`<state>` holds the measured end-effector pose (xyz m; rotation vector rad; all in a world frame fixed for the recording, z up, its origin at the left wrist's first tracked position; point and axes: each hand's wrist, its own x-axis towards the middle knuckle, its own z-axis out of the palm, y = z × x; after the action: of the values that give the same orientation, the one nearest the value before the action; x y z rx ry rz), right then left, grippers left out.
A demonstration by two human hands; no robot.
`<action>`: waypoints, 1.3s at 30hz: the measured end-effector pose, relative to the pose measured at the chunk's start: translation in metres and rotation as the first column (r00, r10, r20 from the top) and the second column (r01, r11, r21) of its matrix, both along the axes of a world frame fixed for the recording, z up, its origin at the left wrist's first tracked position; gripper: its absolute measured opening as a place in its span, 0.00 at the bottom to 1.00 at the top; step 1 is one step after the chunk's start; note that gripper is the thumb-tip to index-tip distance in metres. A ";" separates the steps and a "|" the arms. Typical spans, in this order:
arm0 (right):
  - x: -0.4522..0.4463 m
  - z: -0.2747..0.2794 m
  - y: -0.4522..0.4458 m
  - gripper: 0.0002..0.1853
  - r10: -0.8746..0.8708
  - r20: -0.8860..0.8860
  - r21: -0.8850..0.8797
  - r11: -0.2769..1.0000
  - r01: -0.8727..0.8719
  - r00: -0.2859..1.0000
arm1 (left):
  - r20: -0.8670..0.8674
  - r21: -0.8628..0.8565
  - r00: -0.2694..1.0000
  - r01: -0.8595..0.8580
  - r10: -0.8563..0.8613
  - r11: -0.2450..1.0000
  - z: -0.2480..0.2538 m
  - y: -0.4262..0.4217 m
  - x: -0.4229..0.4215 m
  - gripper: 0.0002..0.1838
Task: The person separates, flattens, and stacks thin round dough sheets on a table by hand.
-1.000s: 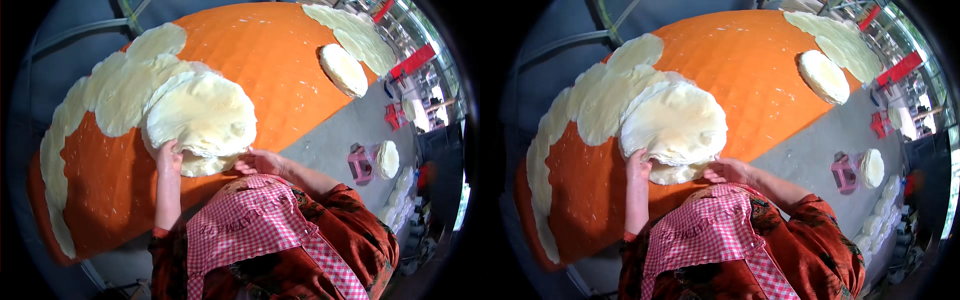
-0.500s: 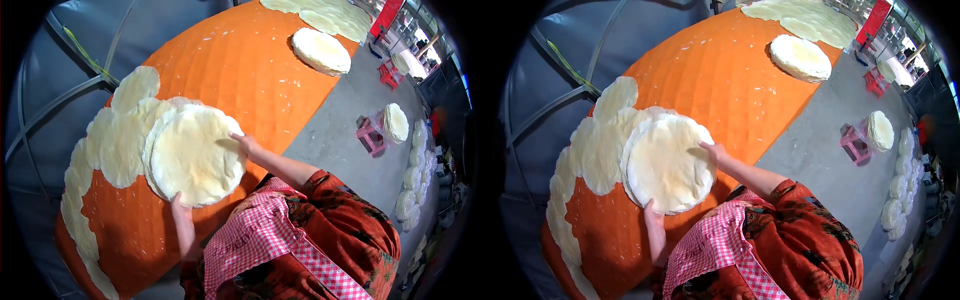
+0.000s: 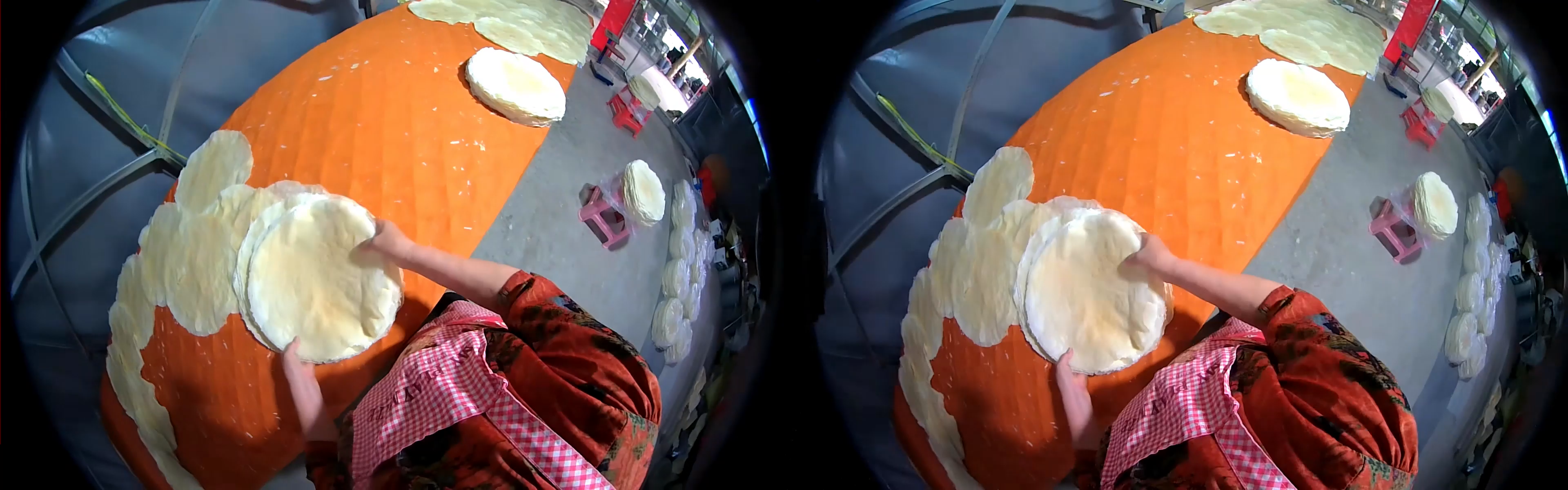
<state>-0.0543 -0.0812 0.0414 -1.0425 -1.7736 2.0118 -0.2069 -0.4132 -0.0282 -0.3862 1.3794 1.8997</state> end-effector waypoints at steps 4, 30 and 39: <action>0.013 -0.008 -0.003 0.26 -0.070 0.198 0.442 0.897 -0.025 0.978 | -0.018 -0.077 1.000 0.000 -0.002 0.997 0.020 0.002 0.012 0.29; -0.017 0.043 0.019 0.24 0.265 -0.111 -0.130 0.952 -0.279 0.958 | 0.114 0.337 0.984 -0.170 0.139 0.926 0.028 -0.006 0.015 0.50; -0.009 -0.013 0.031 0.26 0.198 0.149 -0.076 0.979 -0.189 0.969 | 0.137 0.452 0.988 -0.121 0.065 0.884 0.020 -0.010 0.012 0.52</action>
<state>-0.0636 -0.0502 0.0287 -1.1112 -1.9741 2.1641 -0.1948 -0.4236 -0.0080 -0.3238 0.8050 2.1684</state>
